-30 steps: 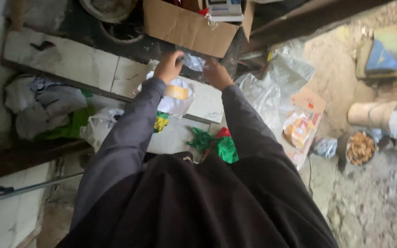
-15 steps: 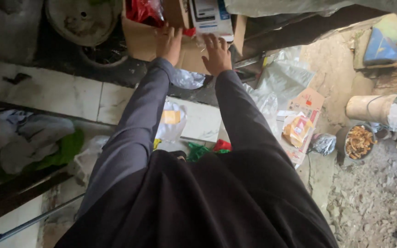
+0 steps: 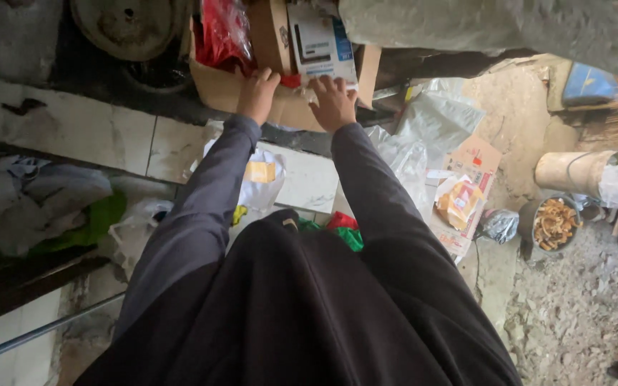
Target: Sort through various plastic bags, cardboard, and other waste items for disposal or recycling.
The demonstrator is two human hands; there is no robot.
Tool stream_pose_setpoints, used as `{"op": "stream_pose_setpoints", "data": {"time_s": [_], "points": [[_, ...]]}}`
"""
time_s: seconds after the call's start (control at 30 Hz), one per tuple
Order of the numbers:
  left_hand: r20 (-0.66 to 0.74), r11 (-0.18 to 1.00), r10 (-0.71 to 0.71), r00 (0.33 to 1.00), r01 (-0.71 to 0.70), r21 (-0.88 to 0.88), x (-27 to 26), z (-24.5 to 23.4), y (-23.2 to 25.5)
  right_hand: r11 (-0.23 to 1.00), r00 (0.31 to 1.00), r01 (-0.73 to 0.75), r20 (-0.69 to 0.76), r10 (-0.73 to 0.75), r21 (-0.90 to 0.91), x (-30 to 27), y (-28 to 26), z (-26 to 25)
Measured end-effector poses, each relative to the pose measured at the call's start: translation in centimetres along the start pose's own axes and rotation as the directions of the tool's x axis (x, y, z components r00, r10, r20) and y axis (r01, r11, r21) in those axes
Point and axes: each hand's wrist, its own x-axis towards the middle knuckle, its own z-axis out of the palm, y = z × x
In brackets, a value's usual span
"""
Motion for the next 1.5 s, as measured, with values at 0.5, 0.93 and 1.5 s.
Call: {"op": "stream_pose_setpoints", "data": {"time_s": [0.5,0.93,1.5], "points": [[0.121,0.994,-0.062,0.991,0.072,-0.084,-5.1,-3.2,3.8,-0.513,0.785,0.115,0.238,0.572,0.851,-11.1,22.2,-10.1],[0.033,0.875,0.073,0.997,-0.048,-0.481,-0.2,-3.7,11.3,0.777,0.761,-0.217,-0.396,0.514,0.591,-13.6,20.8,-5.4],[-0.305,0.722,-0.112,0.946,-0.133,-0.679,2.1,-14.3,14.5,0.981,0.797,0.183,-0.593,-0.112,0.060,-19.1,16.3,-17.6]]}}
